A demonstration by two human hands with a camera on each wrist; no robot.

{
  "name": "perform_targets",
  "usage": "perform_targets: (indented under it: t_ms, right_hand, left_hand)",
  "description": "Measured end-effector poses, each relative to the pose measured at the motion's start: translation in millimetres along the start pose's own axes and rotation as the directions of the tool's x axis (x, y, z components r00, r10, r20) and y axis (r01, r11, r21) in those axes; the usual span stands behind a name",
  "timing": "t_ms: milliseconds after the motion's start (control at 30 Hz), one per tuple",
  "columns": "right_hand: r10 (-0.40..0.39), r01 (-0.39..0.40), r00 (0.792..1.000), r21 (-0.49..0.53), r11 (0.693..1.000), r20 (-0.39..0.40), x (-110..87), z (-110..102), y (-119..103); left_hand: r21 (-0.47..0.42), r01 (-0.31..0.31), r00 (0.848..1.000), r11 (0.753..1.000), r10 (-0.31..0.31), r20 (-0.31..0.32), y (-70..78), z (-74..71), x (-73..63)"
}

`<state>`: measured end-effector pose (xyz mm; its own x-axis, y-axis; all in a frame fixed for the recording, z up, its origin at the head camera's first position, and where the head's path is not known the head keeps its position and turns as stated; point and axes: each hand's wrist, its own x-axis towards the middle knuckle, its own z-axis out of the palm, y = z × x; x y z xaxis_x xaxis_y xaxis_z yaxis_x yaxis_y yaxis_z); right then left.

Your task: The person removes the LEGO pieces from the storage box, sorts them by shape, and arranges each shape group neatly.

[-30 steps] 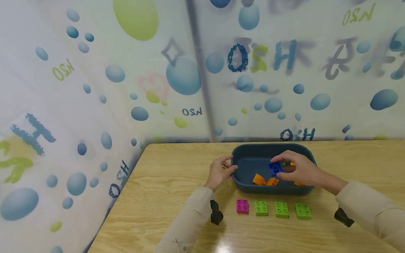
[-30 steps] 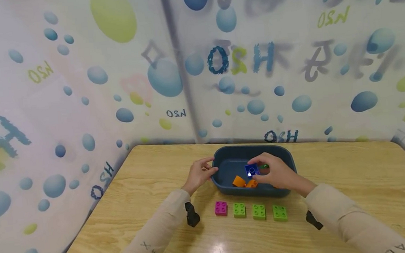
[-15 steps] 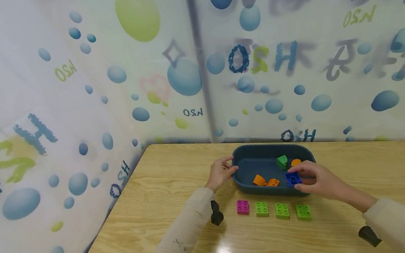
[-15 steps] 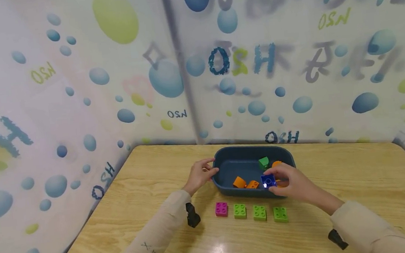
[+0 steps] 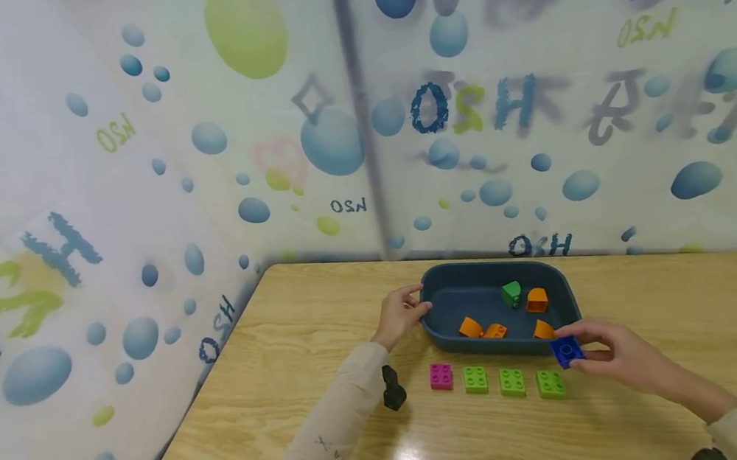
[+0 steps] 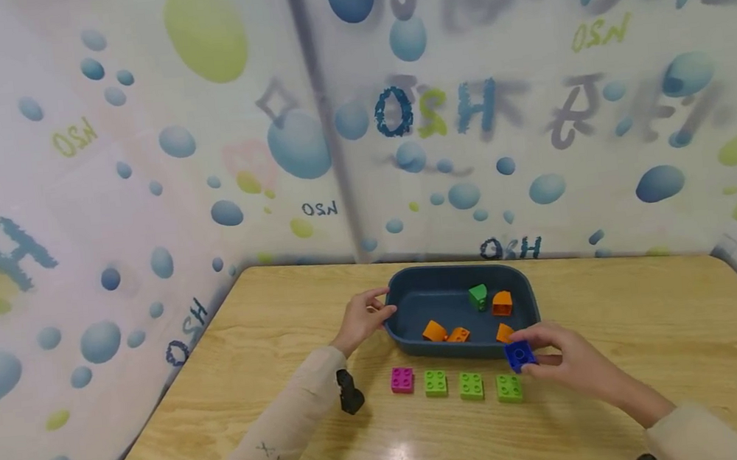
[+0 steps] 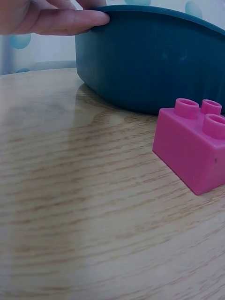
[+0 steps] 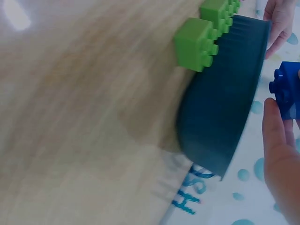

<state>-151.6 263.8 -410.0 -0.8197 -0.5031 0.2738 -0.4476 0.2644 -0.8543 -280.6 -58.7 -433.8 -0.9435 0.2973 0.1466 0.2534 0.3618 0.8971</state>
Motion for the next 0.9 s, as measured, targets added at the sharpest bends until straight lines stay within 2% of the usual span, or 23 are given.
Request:
perform_targets:
  t_ms: [67,100,200,300,367,567,633,800,900]
  right_hand:
    - [-0.001,0.001,1.000,0.015,1.000,0.004,-5.2,-1,5]
    - [0.007,-0.007,1.000,0.018,1.000,0.004,-7.8,-1,7]
    - [0.056,-0.056,0.998,0.011,0.998,-0.010,-15.4,-2,14]
    - [0.119,-0.120,0.992,-0.034,0.992,-0.030,-23.0,-4,20]
    - [0.143,-0.145,0.989,-0.057,0.988,-0.042,-27.6,-4,25]
    - [0.132,-0.135,0.989,-0.054,0.989,-0.068,-36.7,-5,36]
    - [0.136,-0.145,0.986,-0.095,0.985,-0.092,-38.0,-5,38]
    - [0.164,-0.205,0.971,-0.251,0.946,-0.174,-40.6,2,39]
    - [0.143,-0.191,0.972,-0.275,0.942,-0.187,-42.5,5,41]
  left_hand:
    - [0.000,-0.009,1.000,1.000,0.009,-0.002,-1.1,-1.4,-0.7]
    - [-0.004,-0.040,0.999,0.999,0.040,-0.001,-5.0,-1.8,0.4]
    - [-0.012,-0.055,0.998,0.998,0.055,0.001,-6.8,-2.6,0.4]
    - [-0.014,-0.038,0.999,0.999,0.038,0.000,-5.6,-2.0,0.3]
    - [-0.004,0.007,1.000,1.000,-0.007,-0.006,-1.2,-1.2,-0.6]
    - [0.021,0.014,1.000,1.000,-0.014,-0.018,0.6,0.2,0.2]
    - [0.026,0.010,1.000,1.000,-0.010,-0.020,1.1,0.1,0.1]
    - [0.016,0.009,1.000,1.000,-0.009,-0.021,3.2,-0.2,-1.3]
    - [0.007,0.014,1.000,1.000,-0.014,-0.019,3.2,-0.3,-1.6]
